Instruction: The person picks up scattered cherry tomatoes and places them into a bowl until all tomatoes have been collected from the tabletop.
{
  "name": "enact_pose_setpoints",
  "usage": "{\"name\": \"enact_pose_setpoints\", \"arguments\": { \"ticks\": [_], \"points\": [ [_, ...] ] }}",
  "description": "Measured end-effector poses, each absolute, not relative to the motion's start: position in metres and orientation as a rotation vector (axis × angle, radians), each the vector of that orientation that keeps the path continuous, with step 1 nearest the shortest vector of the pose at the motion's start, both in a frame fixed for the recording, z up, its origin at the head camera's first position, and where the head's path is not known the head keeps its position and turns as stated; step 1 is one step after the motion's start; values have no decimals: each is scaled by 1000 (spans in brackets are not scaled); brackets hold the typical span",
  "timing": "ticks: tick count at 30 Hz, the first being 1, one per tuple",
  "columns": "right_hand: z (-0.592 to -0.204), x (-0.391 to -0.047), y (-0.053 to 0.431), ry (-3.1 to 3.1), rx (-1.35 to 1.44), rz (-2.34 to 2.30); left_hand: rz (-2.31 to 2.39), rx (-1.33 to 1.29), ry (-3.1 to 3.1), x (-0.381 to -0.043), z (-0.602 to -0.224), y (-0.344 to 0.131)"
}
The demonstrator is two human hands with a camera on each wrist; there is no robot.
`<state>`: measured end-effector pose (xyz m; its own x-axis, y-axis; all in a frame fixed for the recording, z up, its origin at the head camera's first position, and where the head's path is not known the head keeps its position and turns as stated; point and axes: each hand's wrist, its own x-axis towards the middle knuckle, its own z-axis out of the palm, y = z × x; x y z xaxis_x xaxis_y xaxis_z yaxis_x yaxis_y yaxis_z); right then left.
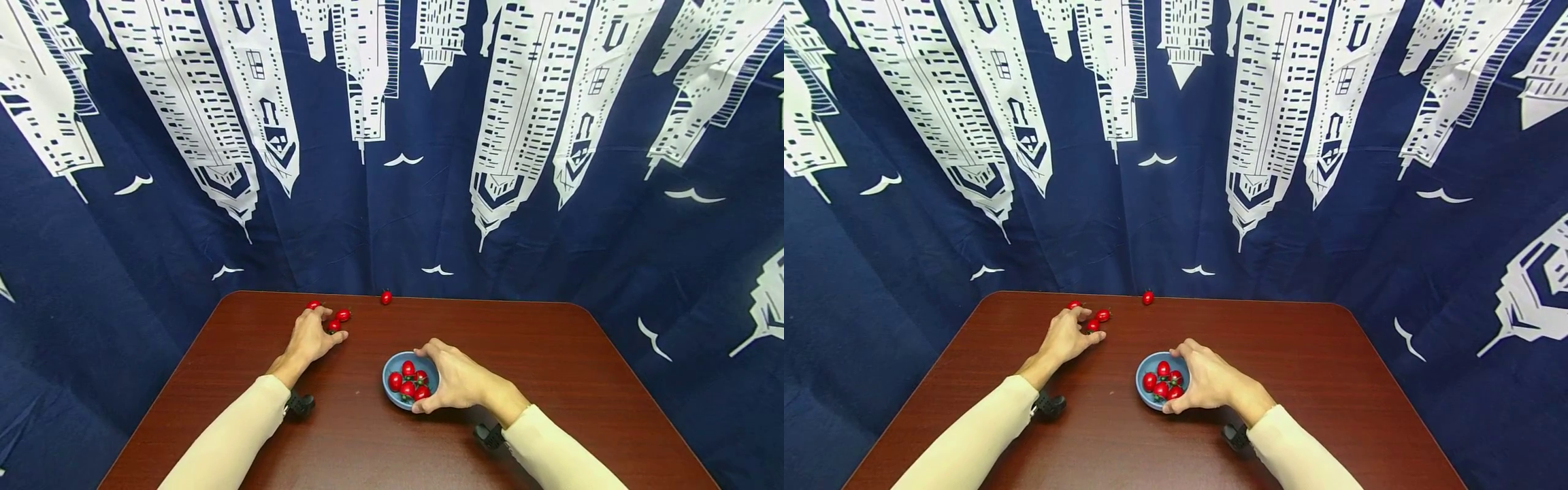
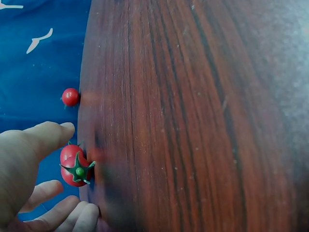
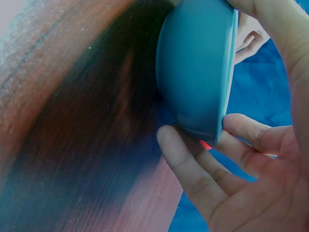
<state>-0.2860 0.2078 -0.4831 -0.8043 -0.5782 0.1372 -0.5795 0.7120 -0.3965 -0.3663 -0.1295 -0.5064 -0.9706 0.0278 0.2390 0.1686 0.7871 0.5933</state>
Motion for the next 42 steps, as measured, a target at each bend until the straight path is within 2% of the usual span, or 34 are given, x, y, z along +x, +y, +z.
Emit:
{"name": "enact_pose_setpoints", "arguments": {
  "ticks": [22, 42],
  "points": [
    [-485, -283, 209, -2895, 983, 704, -1143, -84, -2697, -369, -513, -133],
    [-486, -284, 211, -2886, 980, 687, -1080, -106, -2687, -363, -509, -140]
  ]
}}
